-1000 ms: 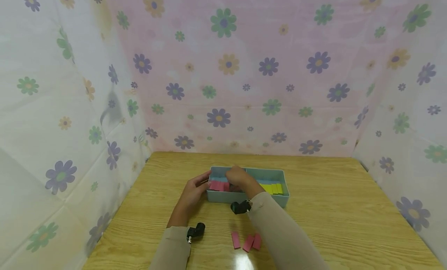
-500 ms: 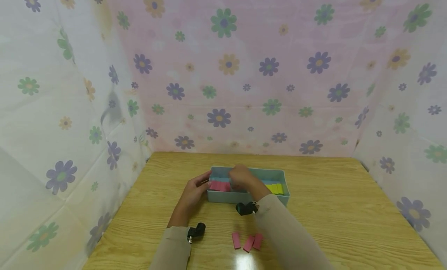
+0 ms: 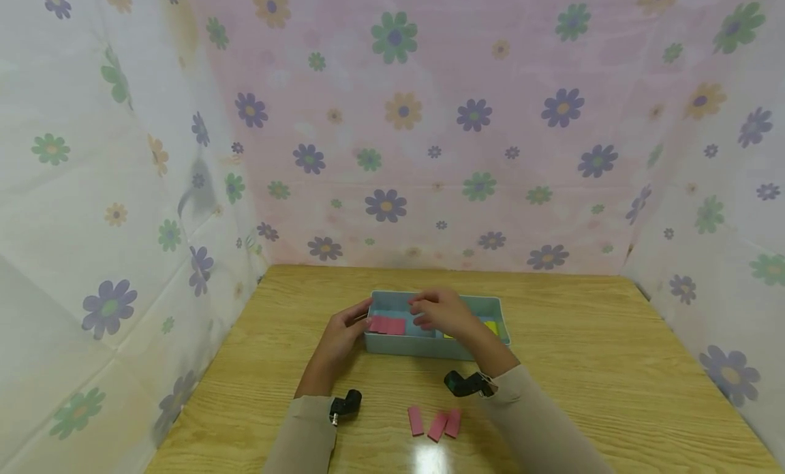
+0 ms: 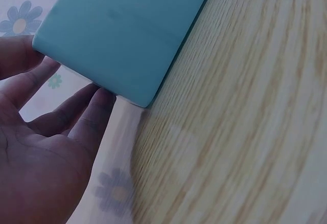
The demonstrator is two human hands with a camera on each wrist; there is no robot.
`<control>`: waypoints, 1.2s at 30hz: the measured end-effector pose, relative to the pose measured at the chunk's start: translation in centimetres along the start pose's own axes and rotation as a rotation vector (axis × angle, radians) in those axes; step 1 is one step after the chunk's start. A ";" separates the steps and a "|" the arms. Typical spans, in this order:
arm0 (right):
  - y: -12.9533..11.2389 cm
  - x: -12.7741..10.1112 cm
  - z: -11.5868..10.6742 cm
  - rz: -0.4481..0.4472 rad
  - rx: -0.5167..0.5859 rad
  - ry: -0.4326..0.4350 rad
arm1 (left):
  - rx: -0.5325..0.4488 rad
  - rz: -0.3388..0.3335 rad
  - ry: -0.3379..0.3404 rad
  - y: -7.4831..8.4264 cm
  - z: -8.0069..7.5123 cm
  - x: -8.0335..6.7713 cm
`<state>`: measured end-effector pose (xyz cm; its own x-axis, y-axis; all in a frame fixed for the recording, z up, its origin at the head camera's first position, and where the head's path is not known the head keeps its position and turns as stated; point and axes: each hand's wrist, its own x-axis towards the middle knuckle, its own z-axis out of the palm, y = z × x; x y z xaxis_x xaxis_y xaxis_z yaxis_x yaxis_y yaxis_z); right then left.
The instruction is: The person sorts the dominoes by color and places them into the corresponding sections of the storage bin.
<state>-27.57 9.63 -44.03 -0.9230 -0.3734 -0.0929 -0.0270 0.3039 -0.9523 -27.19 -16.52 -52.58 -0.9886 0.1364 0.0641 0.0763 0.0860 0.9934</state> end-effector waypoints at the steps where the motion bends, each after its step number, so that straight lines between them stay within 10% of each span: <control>1: 0.1 -0.4 -0.2 -0.003 0.014 0.004 | 0.003 0.001 0.001 0.0 0.0 0.0; 11: 2.7 -5.4 -2.8 -0.044 -0.036 -0.013 | 0.000 -0.007 0.001 -0.2 0.2 0.1; 20: 5.5 -9.4 -3.6 0.093 -0.081 0.008 | -0.008 -0.016 0.003 0.1 0.3 0.0; 36: 8.1 -12.1 -1.9 0.123 -0.232 -0.111 | -0.028 -0.029 0.003 -0.1 0.1 0.0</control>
<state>-17.32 18.26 -50.05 -0.8773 -0.4112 -0.2475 -0.0161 0.5406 -0.8411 -27.22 -16.40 -52.67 -0.9907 0.1314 0.0350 0.0436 0.0626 0.9971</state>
